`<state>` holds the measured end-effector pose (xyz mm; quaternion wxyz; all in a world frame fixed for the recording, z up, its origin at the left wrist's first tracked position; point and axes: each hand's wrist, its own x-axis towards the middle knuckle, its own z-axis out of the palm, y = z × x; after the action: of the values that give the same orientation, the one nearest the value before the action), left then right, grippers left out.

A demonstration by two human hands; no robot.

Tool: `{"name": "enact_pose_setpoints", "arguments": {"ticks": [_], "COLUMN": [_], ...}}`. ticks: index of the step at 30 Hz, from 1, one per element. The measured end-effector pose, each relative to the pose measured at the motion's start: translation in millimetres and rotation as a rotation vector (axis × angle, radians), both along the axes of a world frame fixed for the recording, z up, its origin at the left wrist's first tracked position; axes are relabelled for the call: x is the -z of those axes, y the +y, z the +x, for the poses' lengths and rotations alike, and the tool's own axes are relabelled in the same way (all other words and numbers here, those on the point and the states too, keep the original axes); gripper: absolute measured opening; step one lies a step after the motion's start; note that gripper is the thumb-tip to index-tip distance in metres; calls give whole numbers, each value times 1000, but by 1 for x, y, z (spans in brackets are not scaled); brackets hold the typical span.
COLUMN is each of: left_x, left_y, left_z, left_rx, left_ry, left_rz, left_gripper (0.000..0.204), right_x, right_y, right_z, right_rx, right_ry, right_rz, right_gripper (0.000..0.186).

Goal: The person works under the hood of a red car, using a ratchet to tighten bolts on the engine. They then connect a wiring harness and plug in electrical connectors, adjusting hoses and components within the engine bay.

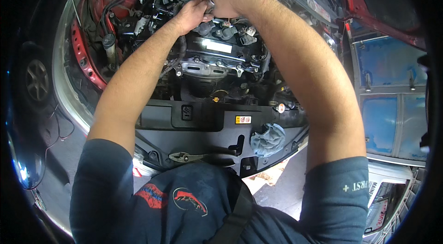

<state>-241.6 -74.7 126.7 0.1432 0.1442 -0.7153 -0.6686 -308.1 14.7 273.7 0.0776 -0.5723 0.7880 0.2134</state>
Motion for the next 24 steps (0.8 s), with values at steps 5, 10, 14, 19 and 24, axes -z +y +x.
{"name": "enact_pose_setpoints", "arguments": {"ticks": [5,10,14,19,24], "left_x": [-4,0,-5,-4,1], "left_y": [3,9,-9,-24,-22], "left_z": [12,34,33,26,27], "left_rx": [-91,-89,-73,72,-97], "left_ry": [122,255,329,284,169], "left_rz": [-127,-582,-682,-855,-848], "left_gripper": [35,43,35,37,34], "right_x": [-1,0,0,-2,-3], "right_y": [4,-2,6,1,-20], "right_z": [-1,-2,-9,4,12], "right_rx": [-116,537,-152,-230,685], "right_ry": [65,-340,61,119,-390], "right_rz": [-215,-80,-126,-164,-26], "right_gripper": [27,28,29,27,28]}}
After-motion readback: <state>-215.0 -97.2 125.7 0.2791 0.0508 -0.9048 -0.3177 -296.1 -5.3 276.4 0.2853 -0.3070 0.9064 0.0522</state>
